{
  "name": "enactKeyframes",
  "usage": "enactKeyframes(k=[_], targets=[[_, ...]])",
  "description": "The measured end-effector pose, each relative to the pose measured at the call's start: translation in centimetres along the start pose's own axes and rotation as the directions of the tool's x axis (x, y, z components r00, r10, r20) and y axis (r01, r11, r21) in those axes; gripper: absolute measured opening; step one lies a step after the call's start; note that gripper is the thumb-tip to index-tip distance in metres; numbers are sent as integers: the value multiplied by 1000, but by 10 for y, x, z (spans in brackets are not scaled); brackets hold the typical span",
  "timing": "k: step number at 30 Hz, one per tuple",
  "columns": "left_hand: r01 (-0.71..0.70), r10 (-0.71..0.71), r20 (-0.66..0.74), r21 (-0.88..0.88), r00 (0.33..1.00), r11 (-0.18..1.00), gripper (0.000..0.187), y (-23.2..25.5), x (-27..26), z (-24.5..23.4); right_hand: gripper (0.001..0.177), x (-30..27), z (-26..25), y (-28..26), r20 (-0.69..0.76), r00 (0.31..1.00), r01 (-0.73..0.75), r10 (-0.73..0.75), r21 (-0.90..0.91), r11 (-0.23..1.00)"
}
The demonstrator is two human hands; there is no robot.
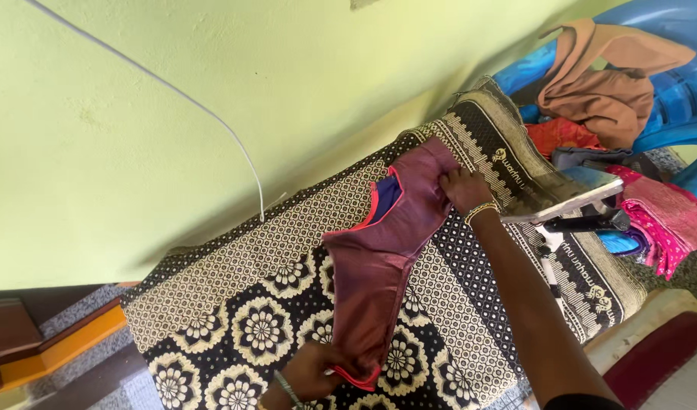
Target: The person irons a maroon garment on a patterned ironing board, smoothing and folding it before setting it aside. They then pick up a red and yellow patterned garment, ironing it in sections and folding it as well.
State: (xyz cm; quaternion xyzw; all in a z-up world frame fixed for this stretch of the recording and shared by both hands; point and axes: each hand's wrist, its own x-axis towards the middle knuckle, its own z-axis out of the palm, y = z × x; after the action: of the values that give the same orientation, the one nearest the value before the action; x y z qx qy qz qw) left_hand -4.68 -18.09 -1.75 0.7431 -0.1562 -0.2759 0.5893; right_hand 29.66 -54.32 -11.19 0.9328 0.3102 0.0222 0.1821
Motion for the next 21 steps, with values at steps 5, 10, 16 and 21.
enactKeyframes(k=[5,10,16,21], targets=[[110,-116,49,111,992,988,21,-5,18,15,21,-1,-6,-19,-4,969,-244,246,118,963],[174,-183,86,98,979,980,23,-16,27,10,66,-22,-20,-89,-399,887,18,233,533,846],[180,-186,68,85,980,980,11,-4,32,6,89,-40,-43,-112,-134,986,22,103,707,707],[232,-241,161,75,957,970,18,7,48,-3,125,-109,-89,-143,-388,797,564,-462,753,339]])
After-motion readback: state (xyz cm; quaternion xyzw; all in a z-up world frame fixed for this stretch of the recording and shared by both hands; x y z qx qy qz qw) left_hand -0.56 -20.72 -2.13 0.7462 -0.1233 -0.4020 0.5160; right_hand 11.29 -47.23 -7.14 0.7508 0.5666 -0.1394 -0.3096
